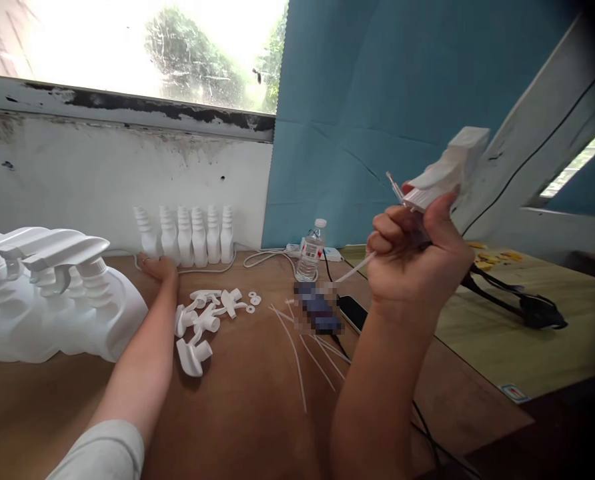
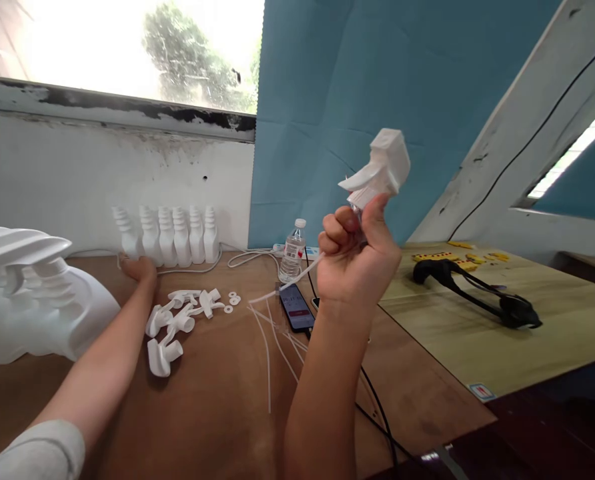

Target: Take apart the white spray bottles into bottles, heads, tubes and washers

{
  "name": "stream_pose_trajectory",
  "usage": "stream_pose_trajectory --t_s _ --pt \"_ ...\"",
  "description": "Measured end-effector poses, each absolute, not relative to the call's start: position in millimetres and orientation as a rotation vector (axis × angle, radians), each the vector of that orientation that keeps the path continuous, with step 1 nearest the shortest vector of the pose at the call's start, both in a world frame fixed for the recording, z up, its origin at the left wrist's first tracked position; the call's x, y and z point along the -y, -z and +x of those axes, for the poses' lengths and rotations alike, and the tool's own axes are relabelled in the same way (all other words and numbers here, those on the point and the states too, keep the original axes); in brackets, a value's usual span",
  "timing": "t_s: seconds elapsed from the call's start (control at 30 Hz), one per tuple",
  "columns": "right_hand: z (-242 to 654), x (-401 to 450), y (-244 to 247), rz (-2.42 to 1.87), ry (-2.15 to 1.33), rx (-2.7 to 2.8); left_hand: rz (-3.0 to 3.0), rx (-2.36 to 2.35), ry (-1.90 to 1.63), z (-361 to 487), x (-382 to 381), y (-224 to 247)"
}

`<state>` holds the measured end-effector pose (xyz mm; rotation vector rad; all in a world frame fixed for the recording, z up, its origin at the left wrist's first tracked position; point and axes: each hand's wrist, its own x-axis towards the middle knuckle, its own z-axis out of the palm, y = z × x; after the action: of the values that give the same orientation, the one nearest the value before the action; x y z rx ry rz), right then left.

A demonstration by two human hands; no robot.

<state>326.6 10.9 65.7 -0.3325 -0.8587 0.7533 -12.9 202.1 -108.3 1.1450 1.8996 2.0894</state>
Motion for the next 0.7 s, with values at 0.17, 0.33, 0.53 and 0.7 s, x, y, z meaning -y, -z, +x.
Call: stream_pose_trajectory --t_s 0.17,0.33,0.53,0.7 --pt "321 -18 -65 -0.435 -0.804 0.925 1.002 -1.700 -2.393 21 -184 83" --pt "295 -32 -59 -0.580 -1.001 1.028 1.353 -1.226 -2.291 66 -141 38" --pt "256 -47 -39 -0.755 -1.076 1.309 1.373 -0.518 -1.679 81 -71 -8" --pt "232 -47 -29 -0.884 -1.028 1.581 1.503 -0.652 -1.396 70 -47 -23"
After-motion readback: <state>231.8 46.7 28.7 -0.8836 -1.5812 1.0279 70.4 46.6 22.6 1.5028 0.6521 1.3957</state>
